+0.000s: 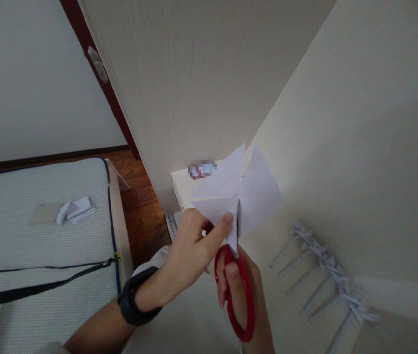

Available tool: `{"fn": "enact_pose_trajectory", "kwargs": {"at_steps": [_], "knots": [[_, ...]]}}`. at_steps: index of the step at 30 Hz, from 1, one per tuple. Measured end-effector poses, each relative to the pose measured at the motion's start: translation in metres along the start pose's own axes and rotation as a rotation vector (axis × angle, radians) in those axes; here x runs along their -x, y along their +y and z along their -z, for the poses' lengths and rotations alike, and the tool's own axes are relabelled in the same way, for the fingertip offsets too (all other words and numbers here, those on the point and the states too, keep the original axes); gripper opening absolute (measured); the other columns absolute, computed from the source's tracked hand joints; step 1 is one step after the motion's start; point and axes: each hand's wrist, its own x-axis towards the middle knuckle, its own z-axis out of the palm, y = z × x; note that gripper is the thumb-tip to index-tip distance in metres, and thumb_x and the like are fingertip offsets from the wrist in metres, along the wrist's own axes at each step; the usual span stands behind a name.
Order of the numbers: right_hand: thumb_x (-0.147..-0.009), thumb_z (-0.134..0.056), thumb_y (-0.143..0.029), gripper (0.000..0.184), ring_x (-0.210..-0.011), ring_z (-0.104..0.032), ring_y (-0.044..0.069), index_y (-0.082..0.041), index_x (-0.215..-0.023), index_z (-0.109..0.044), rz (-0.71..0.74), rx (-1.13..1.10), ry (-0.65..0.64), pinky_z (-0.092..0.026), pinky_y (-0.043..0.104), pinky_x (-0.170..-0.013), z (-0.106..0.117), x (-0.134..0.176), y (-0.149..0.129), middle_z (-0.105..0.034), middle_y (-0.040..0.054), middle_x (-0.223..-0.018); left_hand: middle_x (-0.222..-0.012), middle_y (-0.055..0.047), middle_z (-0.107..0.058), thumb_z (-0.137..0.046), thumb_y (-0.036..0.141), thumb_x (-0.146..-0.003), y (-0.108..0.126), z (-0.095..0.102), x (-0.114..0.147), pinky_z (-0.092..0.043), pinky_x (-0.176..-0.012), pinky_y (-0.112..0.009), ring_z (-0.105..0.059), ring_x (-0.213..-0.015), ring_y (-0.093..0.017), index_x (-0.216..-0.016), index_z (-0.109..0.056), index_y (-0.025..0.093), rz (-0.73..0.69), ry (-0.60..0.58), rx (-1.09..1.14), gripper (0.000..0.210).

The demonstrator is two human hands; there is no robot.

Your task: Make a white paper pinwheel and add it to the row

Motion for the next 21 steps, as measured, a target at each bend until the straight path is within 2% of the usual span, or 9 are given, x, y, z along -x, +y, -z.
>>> {"fn": "enact_pose_trajectory", "kwargs": {"at_steps": [6, 12, 21], "knots": [[-0.074, -0.057, -0.074, 0.051, -0.034, -0.036, 0.007, -0.024, -0.071, -0.046, -0.001, -0.011, -0.004, -0.030, 0.020, -0.029, 0.0006, 0.0004, -0.0008, -0.040, -0.0066, -0.050, -0.058, 0.002, -0.039, -0.049, 0.040, -0.084, 0.0022, 0.0006, -0.0016, -0.043, -0.053, -0.023, -0.039, -0.057, -0.011, -0.054, -0.040, 0.019, -0.024, -0.016, 0.015, 0.037], [-0.075, -0.057, -0.073, 0.051, -0.035, -0.037, 0.007, -0.024, -0.072, -0.045, -0.012, -0.020, -0.020, -0.030, 0.020, -0.031, 0.0007, 0.0012, -0.0030, -0.039, -0.0064, -0.051, -0.064, 0.000, -0.045, -0.050, 0.039, -0.085, 0.0014, 0.0011, -0.0009, -0.044, -0.055, -0.023, -0.042, -0.061, -0.013, -0.058, -0.045, 0.018, -0.025, -0.003, 0.003, 0.034], [-0.076, -0.055, -0.073, 0.050, -0.034, -0.034, 0.007, -0.024, -0.072, -0.043, -0.028, -0.014, -0.034, -0.028, 0.020, -0.030, 0.0009, 0.0004, -0.0018, -0.038, -0.0068, -0.051, -0.064, 0.000, -0.045, -0.050, 0.038, -0.083, 0.0037, 0.0005, -0.0003, -0.039, -0.050, -0.021, -0.041, -0.061, -0.012, -0.059, -0.046, 0.018, -0.013, 0.001, 0.020, 0.032]]}}
